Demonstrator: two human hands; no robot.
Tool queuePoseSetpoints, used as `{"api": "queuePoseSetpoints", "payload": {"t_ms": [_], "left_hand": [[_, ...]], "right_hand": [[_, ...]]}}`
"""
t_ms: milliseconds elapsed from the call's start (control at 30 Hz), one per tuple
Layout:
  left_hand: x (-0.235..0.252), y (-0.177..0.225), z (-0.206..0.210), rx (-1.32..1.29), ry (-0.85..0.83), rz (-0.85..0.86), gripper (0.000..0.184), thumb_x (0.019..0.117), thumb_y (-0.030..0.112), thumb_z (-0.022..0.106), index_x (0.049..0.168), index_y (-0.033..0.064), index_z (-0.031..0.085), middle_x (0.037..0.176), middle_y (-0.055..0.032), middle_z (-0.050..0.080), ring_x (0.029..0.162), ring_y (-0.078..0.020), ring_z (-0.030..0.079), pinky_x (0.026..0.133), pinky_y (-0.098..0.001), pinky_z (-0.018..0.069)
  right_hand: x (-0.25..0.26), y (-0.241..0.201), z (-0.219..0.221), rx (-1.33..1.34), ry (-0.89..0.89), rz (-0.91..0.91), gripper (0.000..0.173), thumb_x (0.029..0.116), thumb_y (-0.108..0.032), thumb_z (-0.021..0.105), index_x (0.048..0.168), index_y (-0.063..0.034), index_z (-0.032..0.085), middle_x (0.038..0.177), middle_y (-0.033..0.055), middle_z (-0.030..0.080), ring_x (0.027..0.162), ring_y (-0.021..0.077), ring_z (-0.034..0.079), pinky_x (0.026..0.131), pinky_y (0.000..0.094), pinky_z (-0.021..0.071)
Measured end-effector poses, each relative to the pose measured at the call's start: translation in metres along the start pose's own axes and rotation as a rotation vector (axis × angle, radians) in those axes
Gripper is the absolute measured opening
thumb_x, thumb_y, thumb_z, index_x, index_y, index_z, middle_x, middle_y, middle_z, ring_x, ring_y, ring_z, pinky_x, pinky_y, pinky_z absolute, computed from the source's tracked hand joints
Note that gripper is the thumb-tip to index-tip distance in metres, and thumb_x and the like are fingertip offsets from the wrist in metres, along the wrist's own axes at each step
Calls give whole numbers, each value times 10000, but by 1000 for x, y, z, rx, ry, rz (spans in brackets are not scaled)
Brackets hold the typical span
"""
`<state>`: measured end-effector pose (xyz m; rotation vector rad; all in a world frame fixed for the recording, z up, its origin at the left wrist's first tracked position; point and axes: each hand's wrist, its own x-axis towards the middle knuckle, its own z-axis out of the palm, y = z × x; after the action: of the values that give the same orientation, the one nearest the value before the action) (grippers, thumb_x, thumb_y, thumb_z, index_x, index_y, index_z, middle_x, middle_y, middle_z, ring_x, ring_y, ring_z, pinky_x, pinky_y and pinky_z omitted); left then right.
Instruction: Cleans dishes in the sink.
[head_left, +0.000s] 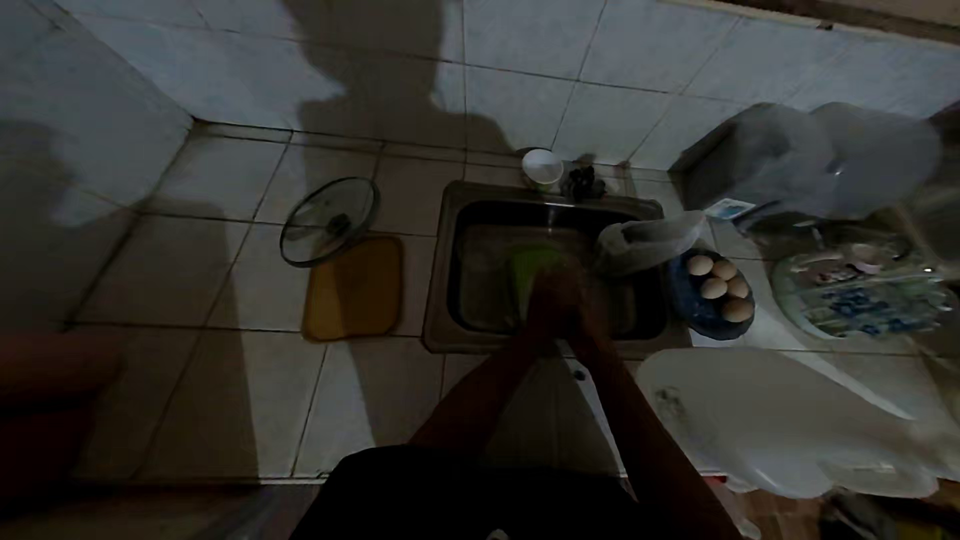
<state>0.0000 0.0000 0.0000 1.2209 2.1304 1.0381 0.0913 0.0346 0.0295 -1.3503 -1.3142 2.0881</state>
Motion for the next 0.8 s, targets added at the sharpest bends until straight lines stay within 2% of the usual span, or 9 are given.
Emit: {"api": "queuePoseSetpoints", "payload": {"t_ms": [100,167,267,400,533,567,667,733,800], "left_hand": [[15,-8,-9,-163,57,-290,449,1109,347,412,1318,13,627,1252,-230,662,1174,-378,632,1018,-568,487],[17,-3,-17,-87,-29,-234,393,1103,277,444,1293,-3,643,1199,-248,678,1119,-394,659,982,-573,511],[9,8,-26,97,-106,153,306,1032,115,563,1274,-35,675,1301,-240,659,1249,-394,610,1094,-519,443],[-4,6,-11,-164,67,-204,473,1071,182,515,1482,-42,448,1491,-283,482,1388,-407,477,1156,-529,389],[-13,4,17,-186,140,-7,443,1072,179,478,1485,24,517,1593,-213,407,1486,-389,363,1197,-599,266],[-12,-2,14,-141,113,-17,436,1069,200,492,1478,53,533,1564,-193,454,1441,-371,430,1178,-562,332],[-6,-11,-6,-162,-32,-235,385,1094,241,482,1382,0,569,1301,-256,628,1162,-401,633,989,-565,505],[-4,-13,-17,-283,-81,-299,371,1110,243,433,1339,-19,562,1167,-288,651,1024,-418,663,889,-578,535],[-10,-25,-18,-432,-42,-288,326,1111,218,397,1297,8,564,1089,-227,647,884,-318,645,770,-489,548]], "right_hand": [[-6,5,-6,-105,-83,-134,437,1114,-188,358,1494,16,430,1399,179,574,1167,195,642,951,353,569],[-6,3,-13,-218,-135,-113,426,1118,-203,360,1457,32,468,1347,175,606,1156,183,644,965,348,563],[-10,-12,-11,-138,-111,-21,414,1134,-222,305,1362,72,487,1187,160,641,1022,164,673,870,321,586],[-15,-11,2,-22,4,-173,443,1121,-205,323,1498,1,431,1444,180,539,1240,200,587,1018,367,514],[-8,-6,7,111,69,-66,389,1122,-291,358,1316,-13,547,1036,90,645,895,124,638,793,303,552],[-9,-3,5,102,67,-48,389,1122,-290,368,1295,5,554,1029,101,645,888,134,642,781,304,559],[-16,2,-2,7,-8,-77,424,1114,-269,390,1426,-4,501,1310,163,616,1118,201,645,909,368,570],[-28,5,-8,-130,-4,-143,448,1115,-271,379,1445,10,496,1346,187,608,1155,212,651,942,382,578],[-50,1,-16,-417,7,-251,447,1115,-221,348,1435,50,503,1328,226,620,1178,235,654,992,372,561]]}}
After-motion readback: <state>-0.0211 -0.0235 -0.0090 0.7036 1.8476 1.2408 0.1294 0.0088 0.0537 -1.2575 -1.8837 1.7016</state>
